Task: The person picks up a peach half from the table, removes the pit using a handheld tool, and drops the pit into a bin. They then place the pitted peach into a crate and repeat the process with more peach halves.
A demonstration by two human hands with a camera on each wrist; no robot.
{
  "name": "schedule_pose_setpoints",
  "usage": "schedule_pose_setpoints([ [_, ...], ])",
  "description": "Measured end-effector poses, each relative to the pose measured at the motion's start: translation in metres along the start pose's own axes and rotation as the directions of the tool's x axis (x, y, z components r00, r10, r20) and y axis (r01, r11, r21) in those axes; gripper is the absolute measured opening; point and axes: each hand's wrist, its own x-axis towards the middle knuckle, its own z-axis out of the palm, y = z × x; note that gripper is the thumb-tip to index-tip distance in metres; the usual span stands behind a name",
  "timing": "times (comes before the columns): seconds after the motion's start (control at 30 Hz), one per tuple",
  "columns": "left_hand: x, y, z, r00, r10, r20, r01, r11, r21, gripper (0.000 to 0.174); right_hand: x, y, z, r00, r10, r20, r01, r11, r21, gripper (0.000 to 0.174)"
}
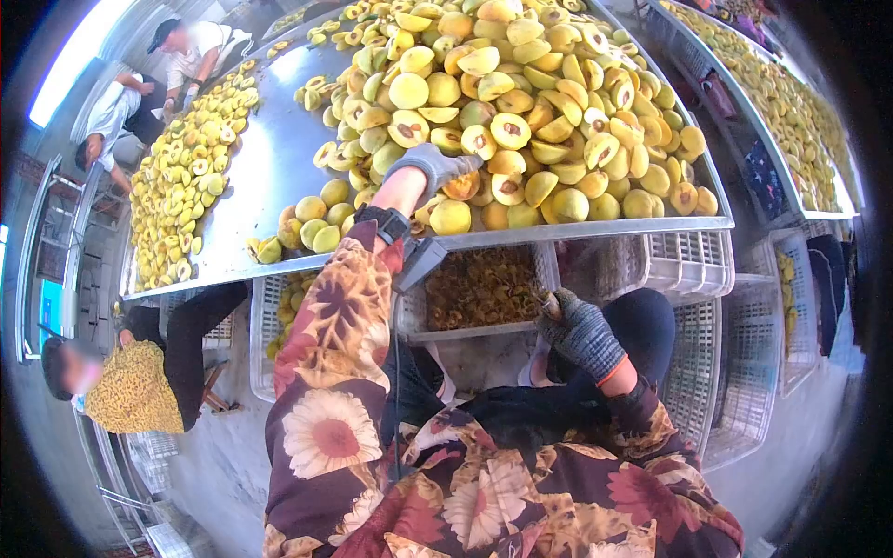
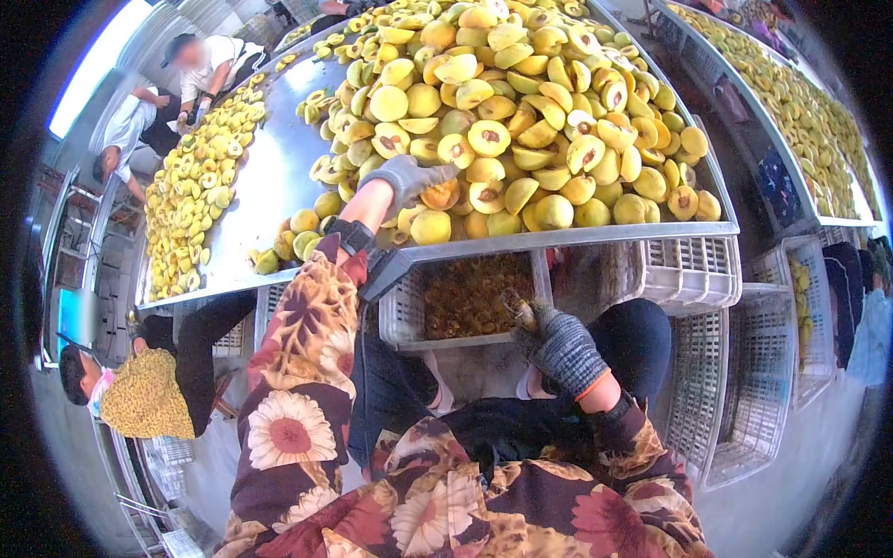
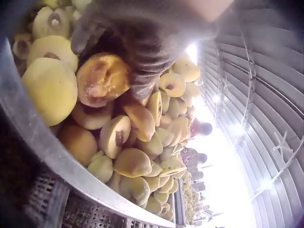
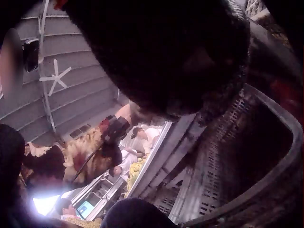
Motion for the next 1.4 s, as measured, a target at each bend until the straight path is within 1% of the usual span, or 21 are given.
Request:
schedule_pose_setpoints([
  [0.03,0.003,-0.004,-0.001,0.999,0.023,0.045,-0.020,0.998,-0.060,0.095,-0.002,0.003,0.002,0.999,-0.036,-0.020,0.037,0.997,0.070,0.034],
  [0.07,0.006,-0.005,0.001,0.997,-0.029,0.078,0.045,0.976,-0.214,0.070,-0.003,0.003,0.002,0.999,-0.035,-0.026,0.037,0.996,0.085,0.033],
  [0.17,0.010,-0.013,0.006,0.997,0.032,0.067,0.000,0.905,-0.426,0.061,-0.003,0.002,0.005,0.998,-0.040,-0.040,0.043,0.996,0.076,0.034],
  [0.2,0.009,-0.017,0.009,0.999,0.030,0.022,-0.016,0.880,-0.474,0.046,-0.003,0.002,0.006,0.998,-0.046,-0.045,0.048,0.998,0.036,0.034],
  [0.33,0.000,-0.031,0.006,0.992,0.074,0.099,0.034,0.608,-0.793,0.024,-0.002,-0.005,-0.002,1.000,-0.005,-0.007,0.005,0.999,-0.047,0.035],
  [0.43,-0.016,-0.045,-0.001,0.981,0.159,0.110,0.046,0.361,-0.931,0.026,0.002,0.012,0.007,0.998,-0.026,-0.063,0.032,0.995,0.095,0.035],
  [0.47,-0.030,-0.044,-0.006,0.963,0.252,0.097,0.021,0.289,-0.957,0.025,0.002,0.013,0.008,0.986,-0.081,-0.148,0.095,0.991,0.093,0.033],
  [0.5,-0.046,-0.044,-0.004,0.940,0.330,0.089,0.019,0.210,-0.977,0.025,0.004,0.014,0.004,0.982,-0.105,-0.158,0.113,0.993,0.038,0.034],
  [0.57,-0.087,-0.046,0.001,0.889,0.456,0.054,0.027,0.066,-0.997,0.026,0.001,-0.003,-0.007,0.984,-0.084,-0.158,0.106,0.985,0.138,0.035],
  [0.6,-0.106,-0.054,0.007,0.879,0.474,0.051,0.047,0.022,-0.999,0.027,0.002,0.003,-0.006,0.987,-0.058,-0.149,0.083,0.982,0.168,0.035],
  [0.77,-0.165,-0.101,0.055,0.915,0.383,0.127,0.205,-0.171,-0.964,0.033,-0.004,0.016,0.002,0.997,0.038,-0.063,-0.027,0.984,0.175,0.038],
  [0.8,-0.167,-0.107,0.068,0.921,0.357,0.153,0.235,-0.198,-0.952,0.034,-0.006,0.023,0.009,0.997,0.059,-0.057,-0.042,0.963,0.266,0.038],
  [0.87,-0.164,-0.111,0.092,0.921,0.322,0.218,0.305,-0.252,-0.919,0.037,-0.009,0.025,0.013,0.993,0.114,-0.020,-0.108,0.973,0.206,0.039],
  [0.9,-0.158,-0.110,0.104,0.918,0.313,0.244,0.333,-0.273,-0.902,0.038,-0.010,0.026,0.016,0.990,0.141,-0.002,-0.138,0.975,0.176,0.039],
  [1.0,-0.139,-0.109,0.135,0.893,0.342,0.293,0.394,-0.282,-0.875,0.040,-0.003,0.046,0.033,0.999,0.038,0.010,-0.039,0.999,0.009,0.041],
  [1.13,-0.122,-0.107,0.150,0.845,0.451,0.287,0.433,-0.263,-0.862,0.039,0.000,0.002,0.022,0.990,-0.121,-0.071,0.109,0.981,-0.161,0.043],
  [1.17,-0.121,-0.104,0.153,0.875,0.415,0.249,0.368,-0.238,-0.899,0.040,0.002,-0.002,0.020,0.982,-0.164,-0.094,0.143,0.971,-0.191,0.044],
  [1.23,-0.125,-0.094,0.154,0.923,0.349,0.162,0.235,-0.180,-0.955,0.041,0.009,-0.007,0.016,0.994,-0.108,-0.023,0.097,0.956,-0.278,0.049],
  [1.27,-0.127,-0.092,0.153,0.914,0.367,0.175,0.259,-0.195,-0.946,0.043,0.013,-0.013,0.014,0.998,-0.069,0.010,0.069,0.945,-0.320,0.050],
  [1.33,-0.134,-0.084,0.149,0.910,0.404,0.095,0.143,-0.089,-0.986,0.046,0.022,-0.011,0.016,0.999,0.010,0.046,0.009,0.919,-0.394,0.047],
  [1.4,-0.130,-0.080,0.150,0.915,0.401,0.054,0.067,-0.018,-0.998,0.049,0.024,-0.017,0.016,0.999,-0.025,0.036,0.038,0.908,-0.417,0.043],
])
